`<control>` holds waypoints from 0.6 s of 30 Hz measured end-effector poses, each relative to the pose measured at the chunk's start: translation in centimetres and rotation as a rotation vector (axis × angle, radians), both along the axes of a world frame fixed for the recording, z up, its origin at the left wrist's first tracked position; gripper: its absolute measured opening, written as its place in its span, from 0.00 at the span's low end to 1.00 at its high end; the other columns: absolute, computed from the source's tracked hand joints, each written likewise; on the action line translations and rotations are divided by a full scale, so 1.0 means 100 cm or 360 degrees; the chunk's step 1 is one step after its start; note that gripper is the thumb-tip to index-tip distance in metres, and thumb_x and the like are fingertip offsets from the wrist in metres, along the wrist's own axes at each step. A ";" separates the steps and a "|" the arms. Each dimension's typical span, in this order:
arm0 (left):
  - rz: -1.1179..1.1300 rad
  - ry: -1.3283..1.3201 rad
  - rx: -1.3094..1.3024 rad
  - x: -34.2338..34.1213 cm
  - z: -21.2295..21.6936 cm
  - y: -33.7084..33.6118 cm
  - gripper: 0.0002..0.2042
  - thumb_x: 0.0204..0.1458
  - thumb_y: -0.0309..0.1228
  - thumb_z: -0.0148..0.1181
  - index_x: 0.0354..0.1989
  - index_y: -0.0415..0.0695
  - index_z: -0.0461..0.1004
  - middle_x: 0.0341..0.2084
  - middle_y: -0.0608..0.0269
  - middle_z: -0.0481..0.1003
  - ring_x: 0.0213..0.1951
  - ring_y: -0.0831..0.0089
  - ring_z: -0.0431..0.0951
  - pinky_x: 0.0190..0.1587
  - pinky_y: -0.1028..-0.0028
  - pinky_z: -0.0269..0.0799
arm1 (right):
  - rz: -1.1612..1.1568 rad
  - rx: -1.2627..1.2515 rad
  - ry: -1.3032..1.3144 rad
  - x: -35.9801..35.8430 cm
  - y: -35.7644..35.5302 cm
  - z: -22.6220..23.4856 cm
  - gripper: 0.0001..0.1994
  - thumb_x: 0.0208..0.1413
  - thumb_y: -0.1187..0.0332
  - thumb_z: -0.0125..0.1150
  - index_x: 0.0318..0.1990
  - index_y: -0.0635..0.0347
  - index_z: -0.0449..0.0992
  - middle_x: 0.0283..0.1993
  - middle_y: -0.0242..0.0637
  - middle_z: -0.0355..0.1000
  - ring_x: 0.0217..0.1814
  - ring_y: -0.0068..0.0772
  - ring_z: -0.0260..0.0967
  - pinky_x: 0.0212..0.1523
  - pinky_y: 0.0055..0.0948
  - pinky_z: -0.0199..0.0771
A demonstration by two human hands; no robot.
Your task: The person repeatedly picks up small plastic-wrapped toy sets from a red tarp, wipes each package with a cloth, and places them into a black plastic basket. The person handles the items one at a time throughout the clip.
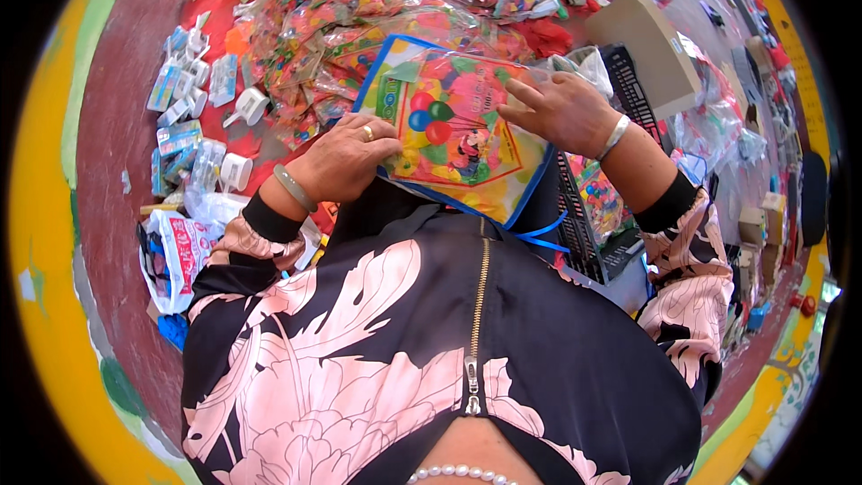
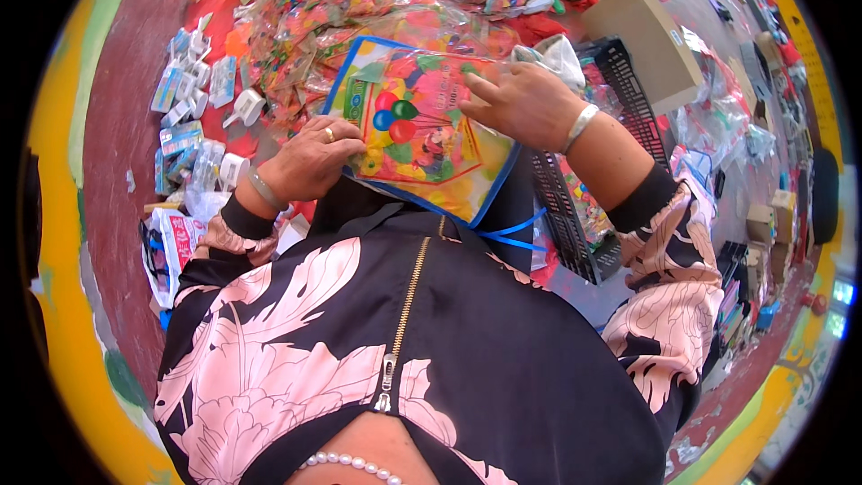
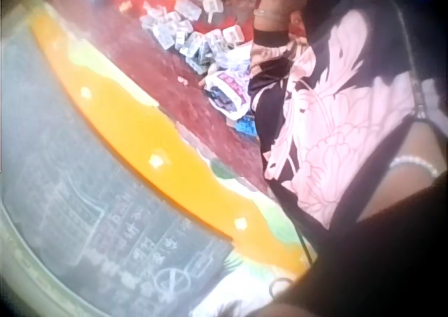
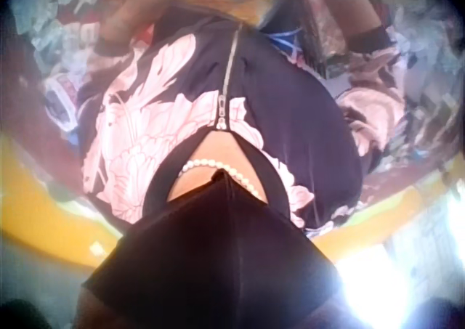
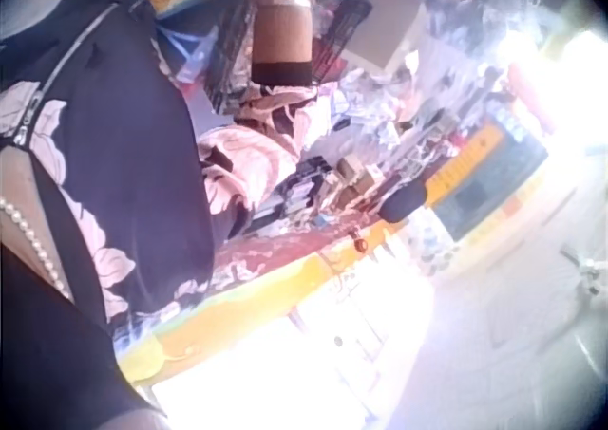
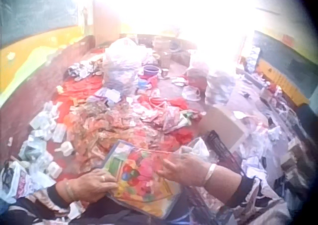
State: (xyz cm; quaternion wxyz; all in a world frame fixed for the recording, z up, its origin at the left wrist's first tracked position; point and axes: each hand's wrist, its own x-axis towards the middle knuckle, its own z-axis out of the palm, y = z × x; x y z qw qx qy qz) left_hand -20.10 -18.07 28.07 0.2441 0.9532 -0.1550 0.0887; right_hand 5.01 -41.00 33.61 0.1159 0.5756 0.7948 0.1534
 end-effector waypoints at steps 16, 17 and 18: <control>0.0118 -0.0060 -0.0415 -0.003 -0.021 0.010 0.13 0.43 0.19 0.60 0.39 0.42 0.69 0.32 0.58 0.71 0.40 0.59 0.71 0.47 0.69 0.64 | -0.0584 0.0623 0.0768 -0.006 -0.024 0.047 0.14 0.42 0.75 0.59 0.40 0.54 0.76 0.42 0.35 0.76 0.41 0.38 0.74 0.40 0.32 0.72; 0.0201 -0.0234 -0.0553 -0.001 -0.017 0.008 0.11 0.45 0.20 0.58 0.38 0.42 0.69 0.31 0.60 0.71 0.39 0.63 0.71 0.45 0.69 0.65 | -0.0583 0.0665 0.0789 -0.007 -0.025 0.055 0.15 0.41 0.75 0.59 0.40 0.54 0.76 0.41 0.36 0.76 0.40 0.38 0.74 0.40 0.32 0.72; 0.0284 -0.0409 -0.0691 0.002 -0.011 0.003 0.08 0.48 0.21 0.57 0.37 0.42 0.70 0.31 0.62 0.71 0.37 0.66 0.71 0.42 0.70 0.65 | -0.0582 0.0707 0.0809 -0.007 -0.026 0.063 0.15 0.41 0.76 0.59 0.40 0.54 0.76 0.41 0.36 0.76 0.40 0.39 0.74 0.40 0.32 0.72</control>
